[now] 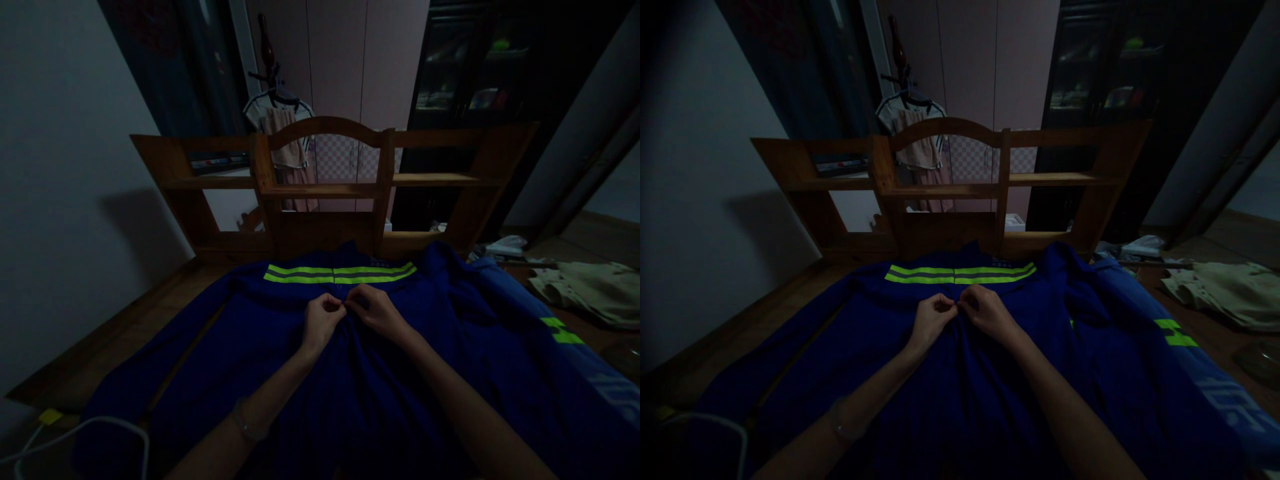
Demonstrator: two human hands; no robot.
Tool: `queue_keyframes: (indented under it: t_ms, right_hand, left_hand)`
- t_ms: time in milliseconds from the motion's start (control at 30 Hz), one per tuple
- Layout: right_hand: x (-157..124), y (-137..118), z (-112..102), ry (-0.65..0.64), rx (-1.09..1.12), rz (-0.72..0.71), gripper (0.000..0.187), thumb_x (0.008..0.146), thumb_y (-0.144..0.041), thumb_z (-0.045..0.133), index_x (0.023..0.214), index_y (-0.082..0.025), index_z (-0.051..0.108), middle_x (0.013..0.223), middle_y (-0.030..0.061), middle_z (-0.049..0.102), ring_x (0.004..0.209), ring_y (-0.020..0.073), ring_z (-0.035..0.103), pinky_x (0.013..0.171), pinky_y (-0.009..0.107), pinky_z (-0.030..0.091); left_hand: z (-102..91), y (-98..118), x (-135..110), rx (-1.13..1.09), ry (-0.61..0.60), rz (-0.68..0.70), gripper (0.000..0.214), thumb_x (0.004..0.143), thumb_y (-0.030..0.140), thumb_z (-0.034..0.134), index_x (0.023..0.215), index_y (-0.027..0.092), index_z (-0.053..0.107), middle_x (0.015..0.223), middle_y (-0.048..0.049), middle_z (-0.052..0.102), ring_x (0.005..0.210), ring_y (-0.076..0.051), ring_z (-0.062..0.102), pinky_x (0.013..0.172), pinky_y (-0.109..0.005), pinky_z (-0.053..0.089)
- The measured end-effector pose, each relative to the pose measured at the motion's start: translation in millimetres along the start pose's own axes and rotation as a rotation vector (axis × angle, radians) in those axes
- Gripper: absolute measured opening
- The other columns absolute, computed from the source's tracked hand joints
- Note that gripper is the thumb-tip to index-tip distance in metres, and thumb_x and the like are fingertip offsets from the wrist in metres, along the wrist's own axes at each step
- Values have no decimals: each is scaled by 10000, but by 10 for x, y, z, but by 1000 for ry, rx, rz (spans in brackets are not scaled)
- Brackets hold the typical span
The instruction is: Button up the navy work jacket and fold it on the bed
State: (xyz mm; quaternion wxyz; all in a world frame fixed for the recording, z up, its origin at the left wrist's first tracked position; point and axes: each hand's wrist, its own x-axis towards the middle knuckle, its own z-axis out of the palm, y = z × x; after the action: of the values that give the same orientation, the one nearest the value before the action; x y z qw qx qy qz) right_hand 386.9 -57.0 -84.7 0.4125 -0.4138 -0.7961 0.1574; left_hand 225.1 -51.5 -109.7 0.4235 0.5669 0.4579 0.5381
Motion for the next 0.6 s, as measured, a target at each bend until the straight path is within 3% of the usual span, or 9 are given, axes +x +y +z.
queue_keyframes:
  t_ms: [200,367,600]
  right_hand:
    - [0,57,8,-8,-63,5,68,874,-198,541,881,-195,608,867,40,629,794,162,587,720,268,438]
    - [-13,87,36,23,-62,60,68,859,-188,547,842,-189,613,847,46,637,792,170,589,721,275,429]
    - [-28,288,163,61,420,438,210,755,-374,634,778,-165,639,714,24,631,657,150,571,598,246,413]
  left_hand:
    - [-39,-48,11,-73,-74,-57,164,646,293,712,697,148,656,702,-19,651,672,-135,587,633,-210,415]
    - [-16,-69,28,-114,-60,-106,183,597,276,753,679,141,660,676,-20,651,639,-126,577,613,-209,408]
    - [3,15,13,-106,-72,-84,165,598,247,749,671,147,639,671,-5,633,648,-120,575,639,-212,423]
